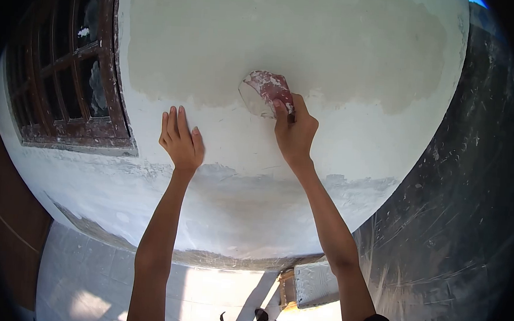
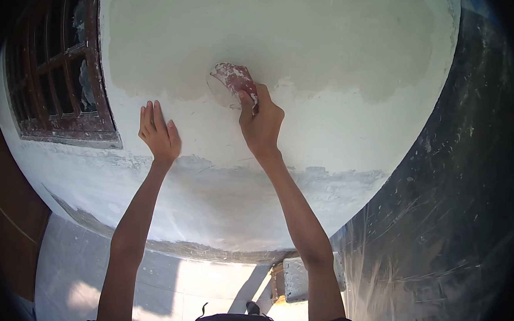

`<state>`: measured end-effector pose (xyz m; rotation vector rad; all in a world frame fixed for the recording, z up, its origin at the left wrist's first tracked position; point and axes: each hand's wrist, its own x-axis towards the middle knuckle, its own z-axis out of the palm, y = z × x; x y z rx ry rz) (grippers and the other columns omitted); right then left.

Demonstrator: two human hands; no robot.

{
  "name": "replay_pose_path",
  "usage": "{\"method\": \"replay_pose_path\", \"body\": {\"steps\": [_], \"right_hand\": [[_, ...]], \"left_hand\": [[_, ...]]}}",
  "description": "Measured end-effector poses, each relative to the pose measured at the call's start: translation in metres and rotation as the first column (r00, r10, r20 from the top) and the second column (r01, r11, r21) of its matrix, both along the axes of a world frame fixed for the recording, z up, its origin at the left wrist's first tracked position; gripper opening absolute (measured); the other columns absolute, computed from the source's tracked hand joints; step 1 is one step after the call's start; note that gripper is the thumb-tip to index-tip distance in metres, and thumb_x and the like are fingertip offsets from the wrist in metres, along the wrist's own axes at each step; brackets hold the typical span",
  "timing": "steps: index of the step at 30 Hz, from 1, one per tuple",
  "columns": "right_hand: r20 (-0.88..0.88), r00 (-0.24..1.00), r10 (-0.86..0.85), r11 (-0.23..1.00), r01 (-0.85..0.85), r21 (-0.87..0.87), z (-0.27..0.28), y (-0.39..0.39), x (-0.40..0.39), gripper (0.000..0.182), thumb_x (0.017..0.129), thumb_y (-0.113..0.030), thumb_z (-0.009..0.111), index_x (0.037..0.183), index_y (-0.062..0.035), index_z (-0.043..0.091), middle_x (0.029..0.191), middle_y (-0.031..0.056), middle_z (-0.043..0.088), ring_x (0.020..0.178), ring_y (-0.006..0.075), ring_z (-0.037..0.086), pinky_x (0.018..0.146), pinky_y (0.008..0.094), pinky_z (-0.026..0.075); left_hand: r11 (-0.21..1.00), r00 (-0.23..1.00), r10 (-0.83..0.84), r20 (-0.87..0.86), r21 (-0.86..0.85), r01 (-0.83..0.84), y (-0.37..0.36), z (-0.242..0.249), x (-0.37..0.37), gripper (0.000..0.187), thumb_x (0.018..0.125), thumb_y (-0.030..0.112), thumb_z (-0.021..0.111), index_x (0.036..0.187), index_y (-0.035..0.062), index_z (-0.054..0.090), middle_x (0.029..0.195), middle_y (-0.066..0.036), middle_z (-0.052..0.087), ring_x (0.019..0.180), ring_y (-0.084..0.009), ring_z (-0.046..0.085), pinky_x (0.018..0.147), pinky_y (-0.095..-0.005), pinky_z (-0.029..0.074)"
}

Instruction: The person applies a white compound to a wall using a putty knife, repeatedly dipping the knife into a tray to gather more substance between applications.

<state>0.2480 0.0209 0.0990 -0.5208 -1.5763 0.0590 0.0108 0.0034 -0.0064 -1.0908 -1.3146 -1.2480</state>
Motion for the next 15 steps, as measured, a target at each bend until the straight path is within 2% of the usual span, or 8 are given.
{"method": "replay_pose_path", "body": {"steps": [4, 6, 7, 9, 10, 12, 14, 15], "right_hand": [[-0.21, 0.961, -0.177, 0.984, 0.178, -0.015, 0.008, 0.011, 0.026, 0.013, 0.093, -0.014, 0.064, 0.094, -0.0009, 0.062, 0.064, 0.0067, 0.063, 0.041, 0.0093, 0.042, 0.043, 0.0254, 0.034], [-0.313, 0.903, -0.296, 0.953, 0.257, -0.16, 0.008, 0.013, 0.043, 0.015, 0.093, -0.015, 0.064, 0.093, -0.0004, 0.062, 0.065, 0.0063, 0.065, 0.042, 0.0064, 0.043, 0.043, 0.0245, 0.035], [-0.306, 0.904, -0.297, 0.952, 0.258, -0.162, 0.004, 0.009, 0.042, 0.015, 0.093, -0.015, 0.064, 0.093, -0.0004, 0.062, 0.065, 0.0063, 0.065, 0.042, 0.0064, 0.043, 0.043, 0.0245, 0.035], [-0.538, 0.839, -0.081, 0.995, 0.099, 0.004, 0.001, 0.002, 0.029, 0.017, 0.094, -0.017, 0.064, 0.093, -0.0004, 0.062, 0.065, 0.0058, 0.065, 0.043, 0.0048, 0.04, 0.042, 0.0244, 0.034], [-0.501, 0.864, 0.047, 0.993, 0.015, 0.119, -0.001, 0.002, 0.019, 0.019, 0.095, -0.019, 0.064, 0.093, -0.0003, 0.062, 0.064, 0.004, 0.064, 0.045, 0.0039, 0.037, 0.043, 0.0239, 0.032], [-0.239, 0.97, 0.034, 0.999, -0.039, -0.018, -0.003, -0.006, 0.004, 0.019, 0.094, -0.019, 0.065, 0.093, -0.0003, 0.062, 0.062, 0.0039, 0.062, 0.045, 0.0054, 0.037, 0.044, 0.0235, 0.032], [-0.051, 0.999, 0.008, 1.0, -0.006, 0.03, 0.007, -0.005, -0.008, 0.018, 0.093, -0.018, 0.066, 0.094, -0.0001, 0.062, 0.06, 0.0045, 0.059, 0.044, 0.0069, 0.038, 0.043, 0.0238, 0.032], [-0.078, 0.997, -0.007, 0.999, 0.01, 0.04, 0.012, 0.003, -0.008, 0.017, 0.092, -0.017, 0.066, 0.093, -0.0005, 0.062, 0.058, 0.0049, 0.056, 0.043, 0.0082, 0.037, 0.042, 0.0249, 0.032]], "left_hand": [[0.999, 1.0, 0.026, -0.007, 0.047, -0.026, 0.001, 0.002, 0.0, 0.052, 0.098, 0.027, 0.038, 0.143, 0.0036, 0.043, 0.147, -0.015, 0.041, 0.139, -0.0314, 0.031, 0.104, -0.0419, 0.023], [0.998, 1.0, 0.03, -0.004, 0.048, -0.03, 0.0, 0.002, 0.0, 0.052, 0.098, 0.028, 0.038, 0.143, 0.0037, 0.043, 0.147, -0.014, 0.041, 0.139, -0.0314, 0.031, 0.104, -0.042, 0.023], [0.999, 0.999, 0.033, 0.004, 0.037, -0.034, 0.0, 0.002, 0.001, 0.052, 0.098, 0.028, 0.038, 0.143, 0.0039, 0.043, 0.147, -0.014, 0.041, 0.139, -0.0313, 0.031, 0.104, -0.0421, 0.023], [0.999, 0.999, 0.037, 0.009, 0.036, -0.038, 0.001, 0.003, 0.002, 0.052, 0.098, 0.028, 0.038, 0.143, 0.0041, 0.043, 0.147, -0.014, 0.041, 0.139, -0.0313, 0.032, 0.104, -0.0422, 0.023], [0.998, 0.999, 0.035, 0.001, 0.049, -0.035, 0.002, 0.003, 0.002, 0.051, 0.098, 0.027, 0.038, 0.143, 0.004, 0.043, 0.147, -0.015, 0.04, 0.139, -0.0312, 0.032, 0.104, -0.0422, 0.023], [0.998, 0.999, 0.034, -0.012, 0.056, -0.033, 0.001, 0.002, 0.0, 0.051, 0.098, 0.027, 0.038, 0.143, 0.004, 0.043, 0.147, -0.015, 0.04, 0.139, -0.0312, 0.031, 0.104, -0.0423, 0.023], [0.998, 1.0, 0.027, -0.009, 0.049, -0.026, 0.001, 0.002, 0.0, 0.051, 0.097, 0.026, 0.039, 0.143, 0.0038, 0.044, 0.146, -0.015, 0.041, 0.139, -0.0313, 0.031, 0.104, -0.042, 0.023], [0.998, 1.0, 0.024, -0.01, 0.05, -0.023, 0.002, 0.002, 0.001, 0.051, 0.097, 0.026, 0.039, 0.143, 0.0038, 0.044, 0.146, -0.015, 0.041, 0.139, -0.0313, 0.031, 0.104, -0.042, 0.023]]}}
